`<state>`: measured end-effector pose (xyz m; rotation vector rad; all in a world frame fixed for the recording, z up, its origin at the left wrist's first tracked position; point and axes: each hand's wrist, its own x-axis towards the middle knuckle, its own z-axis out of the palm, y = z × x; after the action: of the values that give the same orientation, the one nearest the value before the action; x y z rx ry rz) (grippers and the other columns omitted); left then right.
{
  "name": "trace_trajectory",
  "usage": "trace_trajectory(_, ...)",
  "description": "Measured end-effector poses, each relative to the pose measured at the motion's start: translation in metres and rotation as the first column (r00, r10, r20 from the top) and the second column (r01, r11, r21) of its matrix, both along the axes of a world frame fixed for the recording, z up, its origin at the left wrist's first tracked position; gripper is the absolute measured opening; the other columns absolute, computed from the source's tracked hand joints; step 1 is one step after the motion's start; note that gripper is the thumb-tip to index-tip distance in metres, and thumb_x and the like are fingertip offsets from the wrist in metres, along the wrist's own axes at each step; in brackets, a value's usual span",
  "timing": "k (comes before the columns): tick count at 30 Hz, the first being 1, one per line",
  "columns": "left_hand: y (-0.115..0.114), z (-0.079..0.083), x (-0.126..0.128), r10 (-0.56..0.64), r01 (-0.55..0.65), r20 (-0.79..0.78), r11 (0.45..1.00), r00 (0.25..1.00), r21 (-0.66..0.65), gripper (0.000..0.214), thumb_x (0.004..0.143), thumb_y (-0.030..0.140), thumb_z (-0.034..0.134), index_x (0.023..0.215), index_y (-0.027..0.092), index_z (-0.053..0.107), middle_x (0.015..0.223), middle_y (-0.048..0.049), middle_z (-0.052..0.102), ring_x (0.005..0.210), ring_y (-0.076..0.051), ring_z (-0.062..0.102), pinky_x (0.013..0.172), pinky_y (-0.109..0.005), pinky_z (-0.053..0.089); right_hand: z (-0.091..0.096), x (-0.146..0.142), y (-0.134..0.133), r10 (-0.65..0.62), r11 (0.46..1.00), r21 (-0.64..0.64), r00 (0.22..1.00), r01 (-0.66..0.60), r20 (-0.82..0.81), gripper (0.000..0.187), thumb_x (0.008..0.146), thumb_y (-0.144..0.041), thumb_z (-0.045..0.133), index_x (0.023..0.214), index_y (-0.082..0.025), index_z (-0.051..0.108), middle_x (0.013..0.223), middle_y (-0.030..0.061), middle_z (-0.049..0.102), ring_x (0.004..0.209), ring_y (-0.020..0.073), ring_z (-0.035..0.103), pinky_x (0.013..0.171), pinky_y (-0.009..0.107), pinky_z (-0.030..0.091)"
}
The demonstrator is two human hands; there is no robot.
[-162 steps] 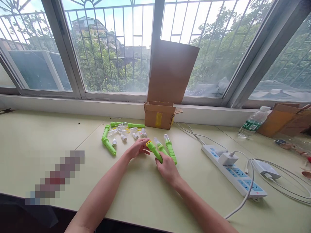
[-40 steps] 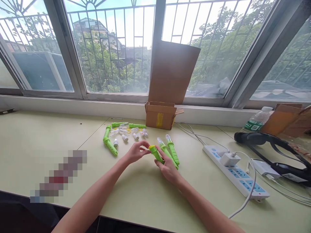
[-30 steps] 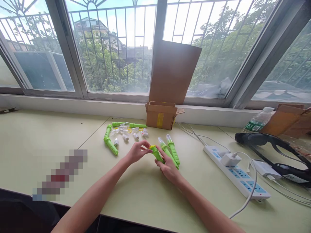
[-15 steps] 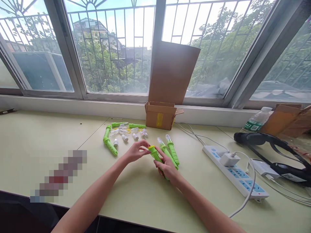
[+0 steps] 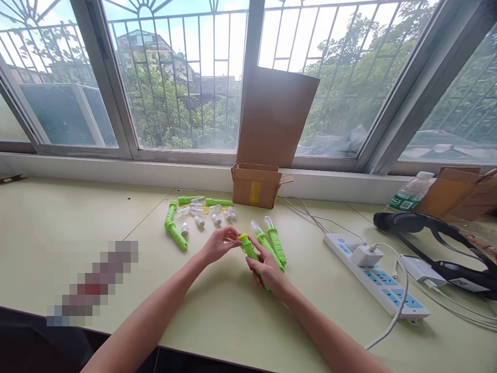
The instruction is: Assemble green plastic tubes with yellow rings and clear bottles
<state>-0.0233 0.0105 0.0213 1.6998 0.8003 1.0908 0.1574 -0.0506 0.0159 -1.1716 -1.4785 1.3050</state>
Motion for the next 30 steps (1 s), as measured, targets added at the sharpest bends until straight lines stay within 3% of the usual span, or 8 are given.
trace_trajectory(6,-0.0029,0.0029,0.0003,-0.019,0.019,0.012,1.000,1.000,0.017,0.033,0.071,0.042,0.074,0.081,0.016,0.057,0.097,-0.0068,0.068,0.081,-0.018,0.067,0.082,-0.036,0.052,-0.0043,0.0000,0.0031,0.007,1.000,0.024,1.000,-0.007,-0.011,0.076,0.077,-0.038,0.060,0.146,-0.025,0.031,0.046,-0.0107,0.040,0.030,0.0077,0.034,0.029,0.018,0.029)
trace_trajectory(13,-0.0001,0.0021,-0.0009,-0.080,0.080,0.033,0.997,0.996,0.004,0.032,0.072,0.040,0.074,0.084,0.016,0.056,0.092,-0.0061,0.067,0.084,-0.018,0.065,0.080,-0.035,0.053,-0.0034,-0.0005,0.0027,0.000,1.000,-0.019,0.998,-0.002,-0.069,0.074,0.079,-0.039,0.060,0.146,-0.025,0.032,0.050,-0.0097,0.043,0.030,0.0064,0.034,0.028,0.018,0.030)
trace_trajectory(30,-0.0044,0.0011,0.0078,0.042,-0.042,0.021,0.998,0.999,0.043,0.030,0.071,0.042,0.074,0.081,0.016,0.061,0.080,-0.0029,0.067,0.078,-0.016,0.064,0.074,-0.030,0.053,-0.0026,0.0078,0.0079,0.069,0.992,-0.088,0.971,-0.092,-0.229,0.069,0.079,-0.036,0.061,0.143,-0.023,0.036,0.049,-0.0085,0.045,0.036,0.0062,0.037,0.032,0.015,0.032)
